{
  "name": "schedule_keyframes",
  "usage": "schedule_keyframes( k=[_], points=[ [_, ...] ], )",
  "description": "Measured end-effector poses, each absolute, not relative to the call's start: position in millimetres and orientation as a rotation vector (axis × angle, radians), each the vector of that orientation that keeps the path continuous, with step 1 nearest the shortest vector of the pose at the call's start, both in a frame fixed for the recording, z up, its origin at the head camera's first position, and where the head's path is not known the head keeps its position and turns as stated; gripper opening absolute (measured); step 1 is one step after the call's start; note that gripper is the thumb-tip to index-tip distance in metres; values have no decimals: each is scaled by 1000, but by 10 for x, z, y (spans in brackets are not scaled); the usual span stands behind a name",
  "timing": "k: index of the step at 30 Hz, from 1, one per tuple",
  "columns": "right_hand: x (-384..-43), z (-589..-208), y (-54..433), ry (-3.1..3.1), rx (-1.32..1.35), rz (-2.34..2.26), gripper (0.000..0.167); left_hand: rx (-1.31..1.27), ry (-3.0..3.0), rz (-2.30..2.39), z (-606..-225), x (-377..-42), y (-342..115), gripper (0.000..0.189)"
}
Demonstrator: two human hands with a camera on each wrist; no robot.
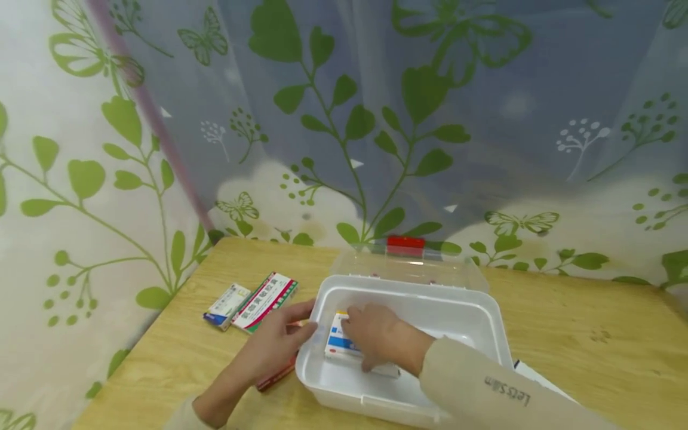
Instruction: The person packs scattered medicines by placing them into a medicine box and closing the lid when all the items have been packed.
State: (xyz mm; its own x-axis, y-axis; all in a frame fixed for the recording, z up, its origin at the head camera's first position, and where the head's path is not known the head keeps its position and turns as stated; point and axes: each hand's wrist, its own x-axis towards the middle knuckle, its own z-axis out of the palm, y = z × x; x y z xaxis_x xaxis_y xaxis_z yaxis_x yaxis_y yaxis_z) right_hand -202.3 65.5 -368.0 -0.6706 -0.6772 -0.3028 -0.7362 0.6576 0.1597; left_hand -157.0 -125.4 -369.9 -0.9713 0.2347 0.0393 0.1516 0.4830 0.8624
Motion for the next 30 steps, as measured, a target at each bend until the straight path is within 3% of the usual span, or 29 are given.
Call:
schedule_keyframes(
  k=[9, 17, 23, 30],
  points=[
    [-2114, -3181, 970, 2566, -1009, -56, 58, 357, 2474, 1669, -3704, -1592, -1236, 45],
    [-2022, -2707, 1698, 2723, -1086, -305, 49, 326, 2490, 1652, -3711, -1587, -1249, 46],
    [-1925, -2751, 2327, 2859, -1039, -395, 40, 333, 2484, 1668, -3717, -1578, -1257, 46],
    [-1710, -3061, 2928, 3000, -843, -360, 37, 334, 2476, 1663, -3746, -1590, -1234, 46]
  ],
)
